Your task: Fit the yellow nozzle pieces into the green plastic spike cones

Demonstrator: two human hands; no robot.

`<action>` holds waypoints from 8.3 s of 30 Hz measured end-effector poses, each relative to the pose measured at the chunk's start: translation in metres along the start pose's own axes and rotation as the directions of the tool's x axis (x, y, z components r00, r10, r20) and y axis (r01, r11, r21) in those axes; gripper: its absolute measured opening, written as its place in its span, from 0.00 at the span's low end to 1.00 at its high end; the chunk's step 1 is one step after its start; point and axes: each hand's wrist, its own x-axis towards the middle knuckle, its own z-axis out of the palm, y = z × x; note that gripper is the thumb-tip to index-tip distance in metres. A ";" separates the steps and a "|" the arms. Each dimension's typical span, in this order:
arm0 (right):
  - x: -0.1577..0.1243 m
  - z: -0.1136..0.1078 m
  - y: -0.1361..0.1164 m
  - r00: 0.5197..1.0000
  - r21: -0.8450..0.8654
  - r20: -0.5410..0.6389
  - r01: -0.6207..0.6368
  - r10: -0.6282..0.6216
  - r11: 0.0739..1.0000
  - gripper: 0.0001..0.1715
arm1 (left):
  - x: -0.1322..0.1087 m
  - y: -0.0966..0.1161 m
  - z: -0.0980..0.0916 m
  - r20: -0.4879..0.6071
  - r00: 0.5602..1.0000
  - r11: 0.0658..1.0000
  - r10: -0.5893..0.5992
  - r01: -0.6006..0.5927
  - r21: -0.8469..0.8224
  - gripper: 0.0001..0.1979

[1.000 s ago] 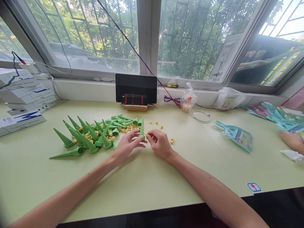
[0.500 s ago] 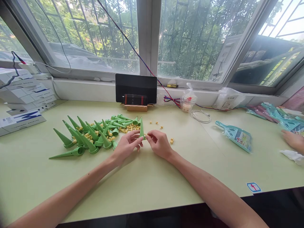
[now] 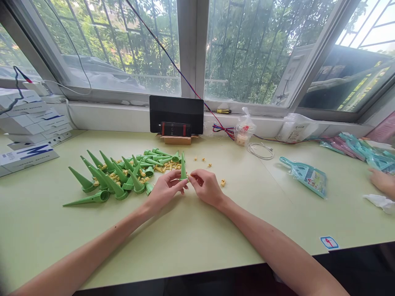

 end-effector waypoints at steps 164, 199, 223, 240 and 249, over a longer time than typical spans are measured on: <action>-0.002 -0.002 0.003 0.989 0.130 0.064 -0.138 0.130 0.982 0.16 | -0.002 0.001 0.001 -0.201 0.977 0.917 0.067 0.019 0.400 0.16; -0.003 -0.001 0.002 0.960 0.137 0.185 -0.238 0.211 0.962 0.23 | -0.002 -0.004 -0.002 -0.172 0.957 0.902 0.234 -0.148 0.406 0.11; 0.000 -0.002 -0.001 0.993 0.053 0.046 -0.112 0.110 0.992 0.16 | -0.001 -0.004 -0.001 -0.218 0.973 0.921 0.072 0.019 0.390 0.22; -0.001 -0.001 0.001 0.998 0.008 0.032 -0.063 0.062 0.998 0.13 | -0.001 -0.002 -0.002 -0.176 0.983 0.964 0.044 0.005 0.266 0.20; -0.002 -0.002 0.002 0.995 -0.015 0.067 -0.071 0.071 0.997 0.22 | -0.001 -0.006 -0.001 -0.163 0.984 0.965 0.069 -0.024 0.262 0.19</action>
